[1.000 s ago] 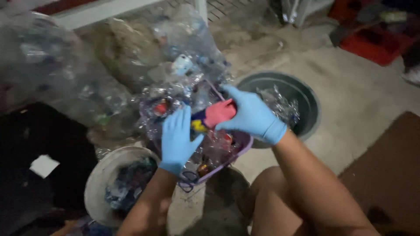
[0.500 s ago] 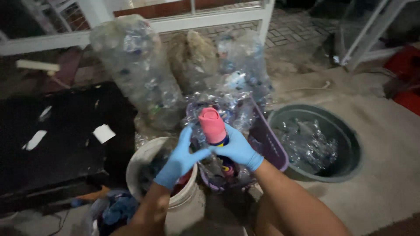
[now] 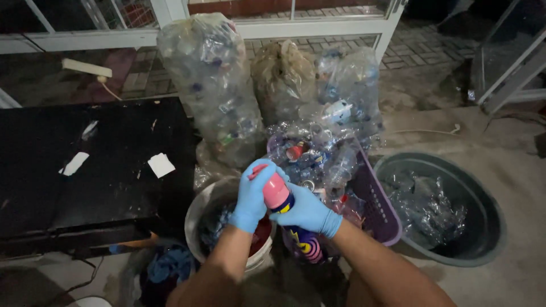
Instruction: Sort plastic bottles and containers into different recycling bins
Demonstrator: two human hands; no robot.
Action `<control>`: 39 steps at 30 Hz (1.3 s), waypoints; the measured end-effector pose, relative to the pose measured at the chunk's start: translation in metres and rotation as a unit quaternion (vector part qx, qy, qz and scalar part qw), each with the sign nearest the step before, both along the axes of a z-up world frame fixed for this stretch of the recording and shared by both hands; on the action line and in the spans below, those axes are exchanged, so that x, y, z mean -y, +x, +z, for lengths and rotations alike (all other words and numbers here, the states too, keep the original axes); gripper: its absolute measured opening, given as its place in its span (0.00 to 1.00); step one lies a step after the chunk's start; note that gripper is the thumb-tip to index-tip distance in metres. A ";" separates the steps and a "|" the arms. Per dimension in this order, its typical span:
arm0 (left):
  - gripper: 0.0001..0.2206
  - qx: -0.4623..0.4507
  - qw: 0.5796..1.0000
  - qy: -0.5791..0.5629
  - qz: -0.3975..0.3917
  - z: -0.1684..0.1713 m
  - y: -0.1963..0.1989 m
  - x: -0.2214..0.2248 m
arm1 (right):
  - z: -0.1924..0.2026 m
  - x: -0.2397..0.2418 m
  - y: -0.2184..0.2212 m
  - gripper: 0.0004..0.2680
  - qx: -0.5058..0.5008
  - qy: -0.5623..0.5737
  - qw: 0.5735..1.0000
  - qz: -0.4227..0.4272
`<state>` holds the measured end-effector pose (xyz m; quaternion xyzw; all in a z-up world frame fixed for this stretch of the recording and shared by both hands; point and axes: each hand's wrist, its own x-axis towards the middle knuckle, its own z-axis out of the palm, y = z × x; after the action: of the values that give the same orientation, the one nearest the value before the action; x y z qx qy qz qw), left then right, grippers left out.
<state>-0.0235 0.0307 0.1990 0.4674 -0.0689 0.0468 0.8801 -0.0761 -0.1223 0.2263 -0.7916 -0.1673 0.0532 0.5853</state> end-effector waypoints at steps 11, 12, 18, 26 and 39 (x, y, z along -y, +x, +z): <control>0.06 -0.093 0.992 -0.089 -0.002 -0.028 0.010 0.023 | -0.010 0.017 0.001 0.16 -0.063 -0.043 0.997 -0.004; 0.06 -0.090 0.993 -0.082 -0.001 -0.029 0.012 0.023 | -0.009 0.019 0.003 0.16 -0.061 -0.058 0.996 -0.001; 0.05 -0.066 0.994 -0.084 0.021 -0.026 0.010 0.023 | 0.005 0.022 0.012 0.19 -0.019 -0.155 0.988 -0.008; 0.45 0.341 0.678 0.652 -0.006 0.067 -0.028 -0.011 | -0.002 0.056 0.028 0.20 0.094 -0.452 0.886 -0.045; 0.24 0.173 0.566 0.804 -0.058 -0.081 0.009 0.014 | -0.048 0.049 0.041 0.18 0.205 -0.559 0.804 0.011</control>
<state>-0.0143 0.0164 0.1177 0.9599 -0.2561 0.0014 0.1137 -0.0353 -0.1716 0.1785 -0.9722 -0.2333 -0.0191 -0.0067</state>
